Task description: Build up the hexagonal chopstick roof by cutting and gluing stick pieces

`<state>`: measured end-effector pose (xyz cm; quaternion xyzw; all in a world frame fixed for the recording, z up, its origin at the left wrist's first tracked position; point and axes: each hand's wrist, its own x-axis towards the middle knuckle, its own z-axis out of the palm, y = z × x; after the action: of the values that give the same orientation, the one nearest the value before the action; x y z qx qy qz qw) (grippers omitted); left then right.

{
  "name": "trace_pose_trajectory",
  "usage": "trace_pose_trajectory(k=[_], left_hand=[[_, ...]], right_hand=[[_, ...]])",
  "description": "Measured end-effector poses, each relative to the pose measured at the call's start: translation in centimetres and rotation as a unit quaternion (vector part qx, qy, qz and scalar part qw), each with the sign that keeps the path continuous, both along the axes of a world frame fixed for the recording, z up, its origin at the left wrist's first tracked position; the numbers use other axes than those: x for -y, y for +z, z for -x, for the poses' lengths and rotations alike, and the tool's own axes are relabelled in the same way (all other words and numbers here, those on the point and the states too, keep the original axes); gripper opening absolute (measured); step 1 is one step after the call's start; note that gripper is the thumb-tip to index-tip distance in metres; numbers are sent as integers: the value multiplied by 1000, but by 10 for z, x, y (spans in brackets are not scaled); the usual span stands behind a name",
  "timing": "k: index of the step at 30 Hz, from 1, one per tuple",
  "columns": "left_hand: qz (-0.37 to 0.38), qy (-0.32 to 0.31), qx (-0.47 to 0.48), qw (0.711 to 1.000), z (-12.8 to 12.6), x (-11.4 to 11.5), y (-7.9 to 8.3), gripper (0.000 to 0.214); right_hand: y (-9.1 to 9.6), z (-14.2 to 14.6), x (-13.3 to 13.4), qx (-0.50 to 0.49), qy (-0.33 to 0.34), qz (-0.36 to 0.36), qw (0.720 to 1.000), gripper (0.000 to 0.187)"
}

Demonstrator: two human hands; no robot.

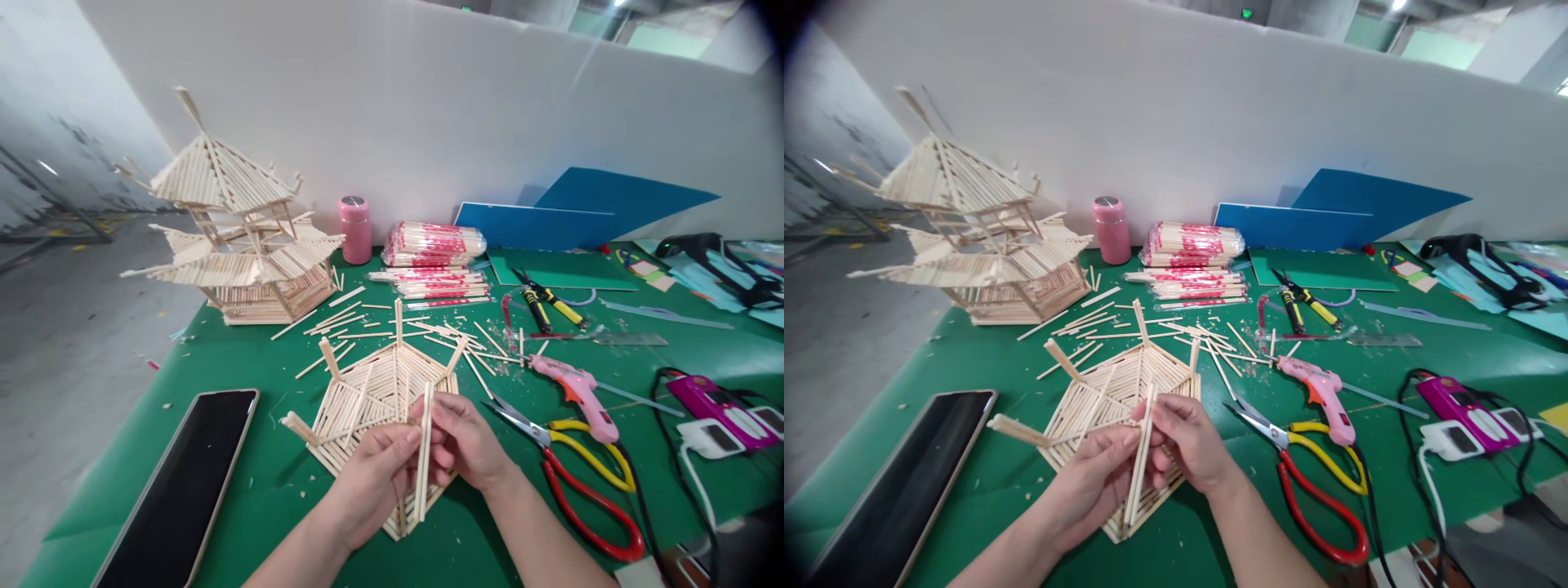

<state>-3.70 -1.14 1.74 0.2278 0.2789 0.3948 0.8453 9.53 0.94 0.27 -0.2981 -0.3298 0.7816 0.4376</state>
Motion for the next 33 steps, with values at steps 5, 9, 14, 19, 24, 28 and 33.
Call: trace_pose_trajectory(k=[5,9,14,19,24,28,33], left_hand=[[13,-2,25,1000,1,0,-3,17],[20,17,32,999,4,-4,-2,14],[34,83,13,996,13,-11,2,14],[25,124,-3,992,20,-17,9,12],[13,134,-16,991,19,-19,14,14],[37,138,-41,989,10,-17,13,12],[55,155,-44,985,0,-20,7,11]], right_hand=[[-3,2,-1,21,25,-8,999,30],[6,-2,-3,79,-35,-38,996,30],[33,-44,5,294,-210,-136,922,21],[23,-123,42,547,-297,-138,771,19],[-4,-174,78,699,-254,-115,658,29],[-9,-184,74,741,-265,-163,595,27],[-5,-195,42,796,-269,-163,517,39]])
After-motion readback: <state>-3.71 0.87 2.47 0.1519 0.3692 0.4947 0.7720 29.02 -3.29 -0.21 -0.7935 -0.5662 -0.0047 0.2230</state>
